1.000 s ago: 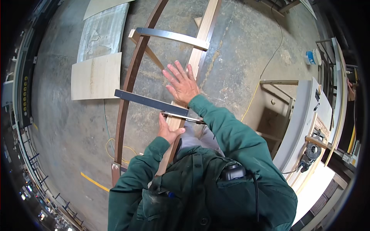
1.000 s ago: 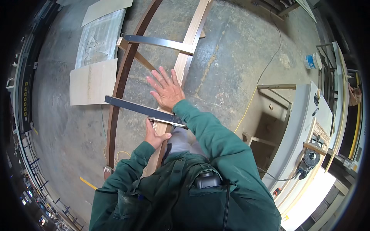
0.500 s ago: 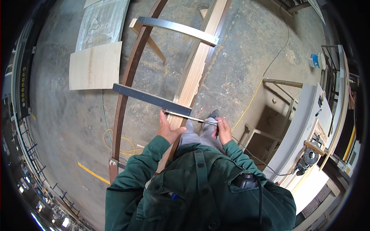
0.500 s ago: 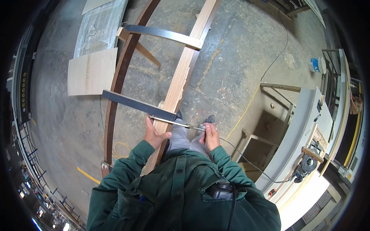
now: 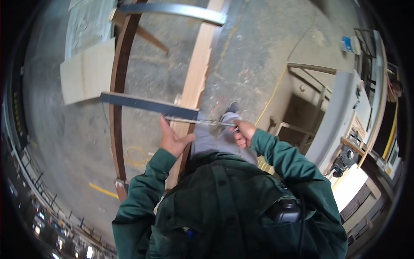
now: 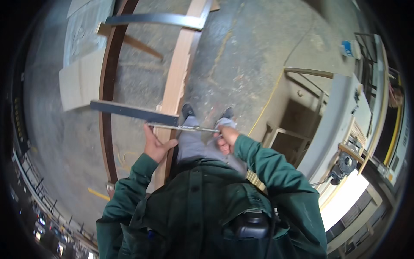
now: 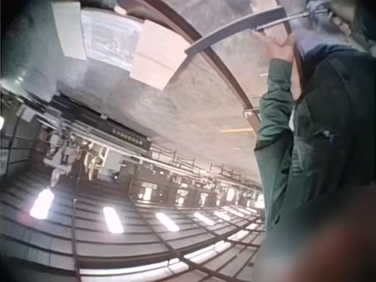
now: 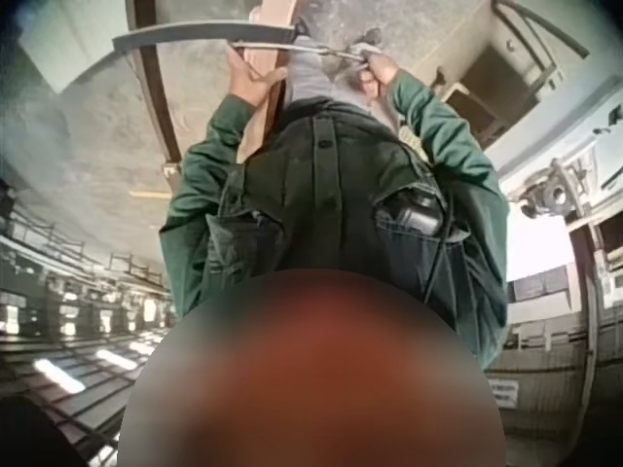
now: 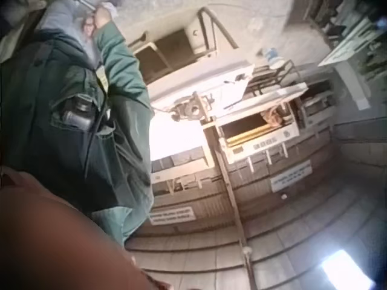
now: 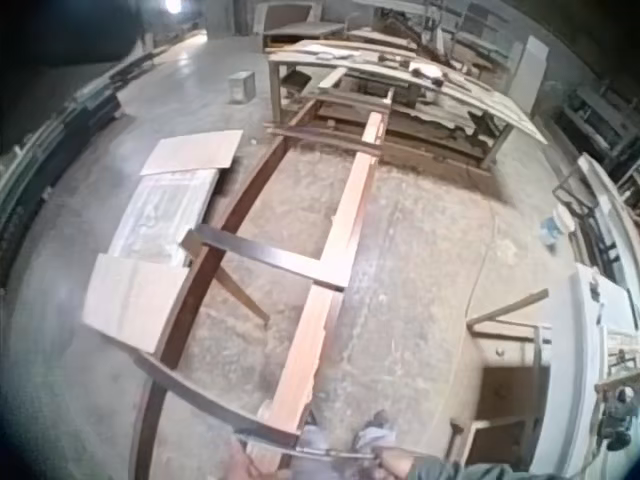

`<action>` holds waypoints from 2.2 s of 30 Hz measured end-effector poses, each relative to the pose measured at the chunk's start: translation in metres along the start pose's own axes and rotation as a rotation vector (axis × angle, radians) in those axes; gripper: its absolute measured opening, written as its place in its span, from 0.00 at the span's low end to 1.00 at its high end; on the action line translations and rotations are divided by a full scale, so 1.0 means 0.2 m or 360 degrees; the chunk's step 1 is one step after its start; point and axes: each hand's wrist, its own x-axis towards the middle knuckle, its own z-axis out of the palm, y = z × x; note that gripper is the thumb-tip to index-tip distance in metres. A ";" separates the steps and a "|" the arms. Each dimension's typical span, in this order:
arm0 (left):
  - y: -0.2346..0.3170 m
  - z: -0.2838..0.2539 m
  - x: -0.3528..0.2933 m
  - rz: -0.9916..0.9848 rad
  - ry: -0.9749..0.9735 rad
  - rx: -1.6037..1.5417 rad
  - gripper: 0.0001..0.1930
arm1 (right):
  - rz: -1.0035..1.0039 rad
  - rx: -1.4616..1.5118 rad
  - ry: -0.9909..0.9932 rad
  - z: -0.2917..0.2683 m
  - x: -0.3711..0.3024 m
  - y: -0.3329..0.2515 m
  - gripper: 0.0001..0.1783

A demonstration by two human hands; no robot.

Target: Using an electric router to shape wood edges, measuring wood components with a tape measure, and fitting metal brackets onto a wooden frame.

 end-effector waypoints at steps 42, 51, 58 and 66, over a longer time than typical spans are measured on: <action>-0.04 0.51 -0.12 -0.0414 0.1770 0.1514 0.30 | -0.3006 -0.3284 0.0702 0.21 -0.32 -1.73 0.33; -0.14 0.75 -0.13 -0.0780 0.2162 0.1229 0.31 | -0.3068 -0.3954 0.0249 0.15 -0.50 -1.83 0.44; -0.12 0.55 -0.17 -0.0637 0.2481 0.1414 0.18 | -0.3755 -0.3137 -0.0082 0.42 -0.73 -2.07 0.27; -0.09 0.43 0.02 -0.0792 0.2454 0.1297 0.16 | -0.3668 -0.3534 0.0415 0.47 -0.45 -2.10 0.30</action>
